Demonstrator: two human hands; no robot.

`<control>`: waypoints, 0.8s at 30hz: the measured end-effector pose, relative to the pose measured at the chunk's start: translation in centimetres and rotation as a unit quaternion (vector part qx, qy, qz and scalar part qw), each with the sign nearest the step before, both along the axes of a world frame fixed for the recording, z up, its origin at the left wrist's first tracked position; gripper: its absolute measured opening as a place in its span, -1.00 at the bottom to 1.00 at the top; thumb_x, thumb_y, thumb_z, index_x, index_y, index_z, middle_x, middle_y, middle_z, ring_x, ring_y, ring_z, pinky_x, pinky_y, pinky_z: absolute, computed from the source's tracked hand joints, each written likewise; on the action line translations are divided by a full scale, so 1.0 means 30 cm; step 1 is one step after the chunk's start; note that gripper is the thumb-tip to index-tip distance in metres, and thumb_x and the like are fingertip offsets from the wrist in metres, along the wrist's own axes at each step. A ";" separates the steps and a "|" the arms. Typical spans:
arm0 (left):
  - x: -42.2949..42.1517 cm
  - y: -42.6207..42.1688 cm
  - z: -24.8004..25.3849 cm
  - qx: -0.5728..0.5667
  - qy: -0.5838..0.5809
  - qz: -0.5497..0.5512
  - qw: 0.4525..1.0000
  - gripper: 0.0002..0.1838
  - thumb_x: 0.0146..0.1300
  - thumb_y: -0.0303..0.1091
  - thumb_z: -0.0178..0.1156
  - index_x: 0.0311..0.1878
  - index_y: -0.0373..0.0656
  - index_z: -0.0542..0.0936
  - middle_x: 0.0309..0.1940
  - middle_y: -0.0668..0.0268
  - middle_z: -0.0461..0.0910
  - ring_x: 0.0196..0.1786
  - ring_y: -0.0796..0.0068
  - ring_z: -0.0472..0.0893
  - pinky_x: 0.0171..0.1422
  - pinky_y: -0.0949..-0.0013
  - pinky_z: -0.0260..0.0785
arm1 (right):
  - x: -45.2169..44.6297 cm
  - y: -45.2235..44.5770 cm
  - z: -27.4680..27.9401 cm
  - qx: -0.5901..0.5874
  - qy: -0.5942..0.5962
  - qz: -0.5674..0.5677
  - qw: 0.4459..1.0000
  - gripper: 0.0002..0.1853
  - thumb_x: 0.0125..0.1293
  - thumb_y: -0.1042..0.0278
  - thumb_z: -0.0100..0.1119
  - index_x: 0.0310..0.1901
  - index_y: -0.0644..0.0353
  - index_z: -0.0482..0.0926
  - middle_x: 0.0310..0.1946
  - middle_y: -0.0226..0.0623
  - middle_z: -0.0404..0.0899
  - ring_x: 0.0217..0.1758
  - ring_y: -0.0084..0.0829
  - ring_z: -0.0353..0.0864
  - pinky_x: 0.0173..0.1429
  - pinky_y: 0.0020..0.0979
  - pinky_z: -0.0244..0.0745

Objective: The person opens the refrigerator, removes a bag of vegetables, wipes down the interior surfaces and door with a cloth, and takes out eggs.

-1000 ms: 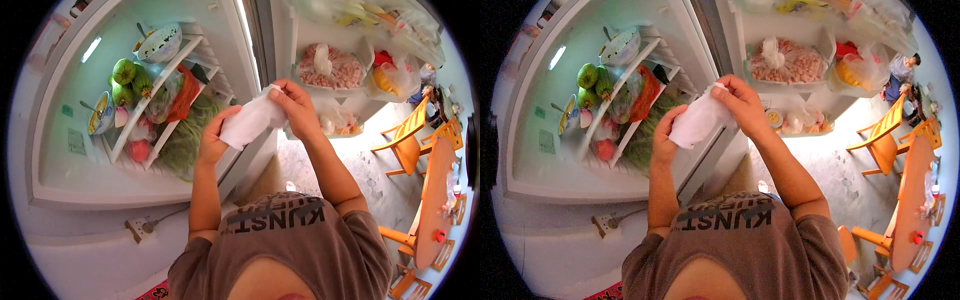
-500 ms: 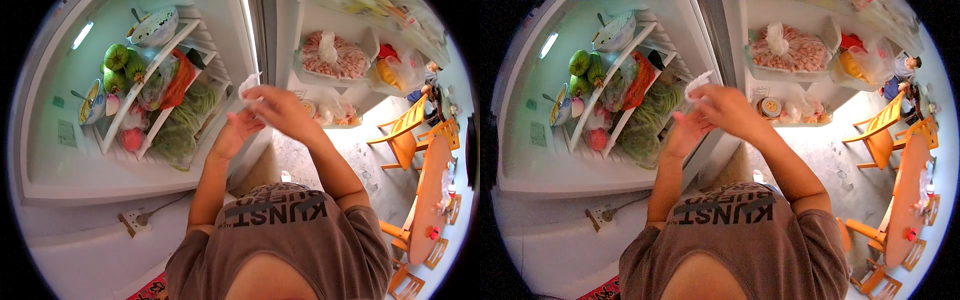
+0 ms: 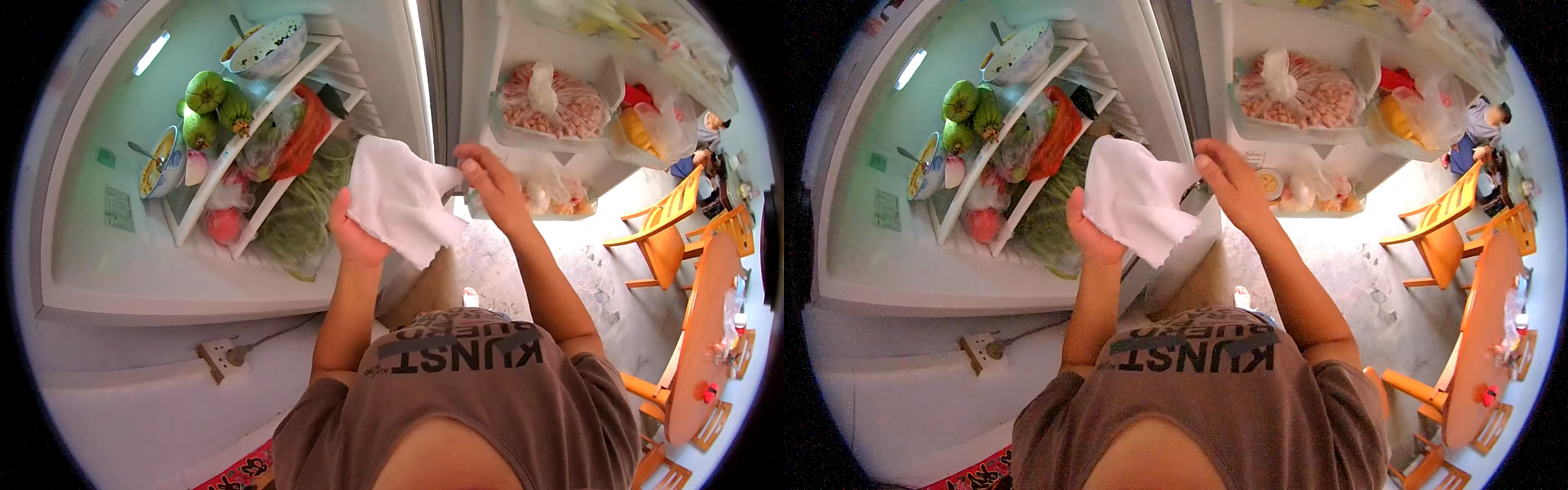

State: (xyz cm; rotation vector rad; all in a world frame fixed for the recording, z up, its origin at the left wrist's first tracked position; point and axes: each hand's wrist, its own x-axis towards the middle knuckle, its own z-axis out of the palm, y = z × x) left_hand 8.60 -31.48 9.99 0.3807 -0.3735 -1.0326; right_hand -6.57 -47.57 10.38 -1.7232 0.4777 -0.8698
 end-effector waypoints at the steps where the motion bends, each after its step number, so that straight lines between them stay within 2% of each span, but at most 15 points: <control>1: 0.001 0.004 -0.002 0.001 0.002 -0.002 1.000 -0.19 0.22 0.13 0.06 0.38 -0.24 0.19 0.33 0.06 0.30 0.34 0.04 0.32 0.42 -0.03 0.13 | 0.010 -0.001 -0.055 0.045 0.021 0.034 0.998 -0.51 0.38 -0.02 0.03 0.10 0.25 0.48 -0.09 -0.29 0.53 -0.03 -0.47 0.49 0.06 -0.45 0.38; 2: 0.005 0.003 -0.003 0.000 0.025 -0.017 1.000 -0.23 0.21 0.06 0.05 0.37 -0.25 0.20 0.31 0.06 0.32 0.33 0.03 0.33 0.41 -0.02 0.14 | 0.014 0.001 -0.072 0.088 0.041 0.067 0.993 -0.42 0.37 -0.15 -0.02 0.14 0.23 0.46 -0.06 -0.29 0.53 0.00 -0.45 0.48 0.09 -0.43 0.37; 3: 0.007 0.003 -0.004 0.000 0.048 -0.033 0.998 -0.26 0.19 -0.02 0.04 0.37 -0.25 0.22 0.29 0.06 0.34 0.31 0.03 0.35 0.41 -0.02 0.14 | 0.010 0.011 -0.082 0.195 0.056 0.124 0.971 -0.32 0.35 -0.29 -0.09 0.21 0.18 0.41 0.00 -0.30 0.51 0.00 -0.46 0.49 0.11 -0.40 0.37; 4: 0.008 0.004 -0.002 0.001 0.048 -0.034 0.998 -0.26 0.19 -0.02 0.04 0.37 -0.25 0.22 0.29 0.06 0.34 0.31 0.03 0.35 0.41 -0.02 0.14 | 0.011 0.015 -0.081 0.195 0.055 0.123 0.971 -0.32 0.35 -0.29 -0.09 0.21 0.18 0.41 0.00 -0.30 0.51 0.00 -0.46 0.49 0.11 -0.40 0.37; 6: 0.009 0.008 0.010 0.023 0.024 -0.041 0.999 -0.28 0.18 -0.07 0.03 0.36 -0.29 0.21 0.28 0.03 0.35 0.30 0.03 0.36 0.42 -0.01 0.14 | 0.012 0.022 -0.075 0.352 -0.016 0.211 0.912 -0.42 0.35 -0.15 0.02 0.20 0.15 0.44 -0.05 -0.36 0.53 -0.02 -0.51 0.49 0.07 -0.44 0.39; 7: 0.011 0.010 0.020 0.023 0.024 -0.039 0.999 -0.28 0.18 -0.07 0.03 0.36 -0.29 0.21 0.28 0.03 0.35 0.30 0.03 0.36 0.42 -0.01 0.14 | 0.010 0.019 -0.065 0.351 -0.016 0.213 0.912 -0.42 0.35 -0.15 0.02 0.20 0.15 0.44 -0.05 -0.36 0.53 -0.02 -0.51 0.49 0.07 -0.44 0.39; 10: 0.038 0.026 0.029 0.047 0.021 -0.027 0.998 -0.34 0.20 -0.19 -0.01 0.33 -0.36 0.24 0.25 -0.01 0.38 0.30 0.03 0.37 0.43 0.01 0.13 | 0.000 0.013 -0.001 0.232 -0.132 0.076 0.961 -0.61 0.29 0.36 0.22 0.15 0.16 0.47 -0.22 -0.47 0.53 -0.17 -0.65 0.47 -0.06 -0.61 0.37; 11: 0.068 0.028 0.010 0.089 -0.013 -0.017 0.996 -0.40 0.22 -0.27 0.00 0.30 -0.37 0.27 0.22 -0.01 0.40 0.26 0.04 0.41 0.38 -0.01 0.20 | -0.001 0.025 0.032 0.207 -0.188 0.046 0.959 -0.67 0.28 0.48 0.19 0.09 0.18 0.52 -0.26 -0.49 0.51 -0.24 -0.69 0.44 -0.12 -0.64 0.35; 13: 0.107 0.035 -0.009 0.128 -0.046 -0.005 0.991 -0.46 0.24 -0.35 0.01 0.27 -0.39 0.30 0.20 -0.01 0.42 0.23 0.05 0.45 0.34 -0.03 0.27 | -0.036 0.038 0.103 0.156 -0.176 0.015 0.972 -0.69 0.28 0.48 0.19 0.06 0.20 0.54 -0.26 -0.51 0.50 -0.23 -0.70 0.44 -0.13 -0.64 0.35; 14: 0.115 0.042 -0.016 0.184 -0.131 -0.019 0.974 -0.51 0.26 -0.37 0.05 0.23 -0.38 0.34 0.13 0.03 0.48 0.16 0.11 0.51 0.25 0.03 0.37 | -0.053 0.039 0.119 0.109 -0.162 -0.020 0.981 -0.72 0.27 0.49 0.18 0.03 0.22 0.56 -0.27 -0.52 0.49 -0.23 -0.71 0.43 -0.14 -0.64 0.35; 15: 0.114 0.044 -0.028 0.238 -0.214 -0.033 0.947 -0.57 0.28 -0.39 0.09 0.19 -0.36 0.39 0.06 0.07 0.53 0.10 0.17 0.56 0.17 0.10 0.46 | -0.061 0.032 0.118 0.061 -0.114 -0.052 0.990 -0.72 0.23 0.49 0.23 0.00 0.21 0.58 -0.28 -0.46 0.50 -0.21 -0.63 0.47 -0.12 -0.59 0.38; 16: 0.108 0.041 -0.042 0.237 -0.211 -0.033 0.948 -0.57 0.28 -0.39 0.09 0.19 -0.36 0.39 0.06 0.07 0.53 0.10 0.17 0.56 0.17 0.10 0.46 | -0.068 0.034 0.124 0.059 -0.111 -0.053 0.991 -0.72 0.23 0.49 0.23 0.00 0.21 0.58 -0.28 -0.46 0.50 -0.21 -0.63 0.47 -0.12 -0.59 0.38; 18: 0.107 0.031 -0.072 0.282 -0.226 -0.039 0.932 -0.58 0.27 -0.35 0.19 0.14 -0.35 0.43 0.00 0.10 0.57 0.01 0.23 0.61 0.04 0.13 0.54 | -0.075 0.040 0.147 -0.175 -0.059 -0.066 0.981 -0.69 0.18 0.48 0.27 0.00 0.17 0.57 -0.28 -0.33 0.52 -0.22 -0.46 0.52 -0.13 -0.49 0.42; 22: 0.119 0.017 -0.168 0.266 -0.147 -0.041 0.952 -0.57 0.29 -0.37 0.17 0.18 -0.34 0.40 -0.02 0.12 0.57 0.00 0.25 0.61 0.07 0.13 0.53 | -0.082 0.061 0.181 -0.206 -0.024 -0.099 0.973 -0.71 0.12 0.48 0.31 -0.09 0.15 0.57 -0.28 -0.20 0.51 -0.23 -0.30 0.53 -0.15 -0.39 0.46; 24: 0.128 0.004 -0.227 0.232 -0.080 0.042 0.968 -0.58 0.32 -0.41 0.14 0.22 -0.27 0.38 -0.01 0.14 0.53 0.01 0.30 0.58 0.12 0.12 0.49 | -0.093 0.031 0.153 -0.256 0.048 -0.099 0.960 -0.75 0.08 0.46 0.34 -0.19 0.19 0.54 -0.26 -0.21 0.52 -0.21 -0.27 0.54 -0.16 -0.34 0.47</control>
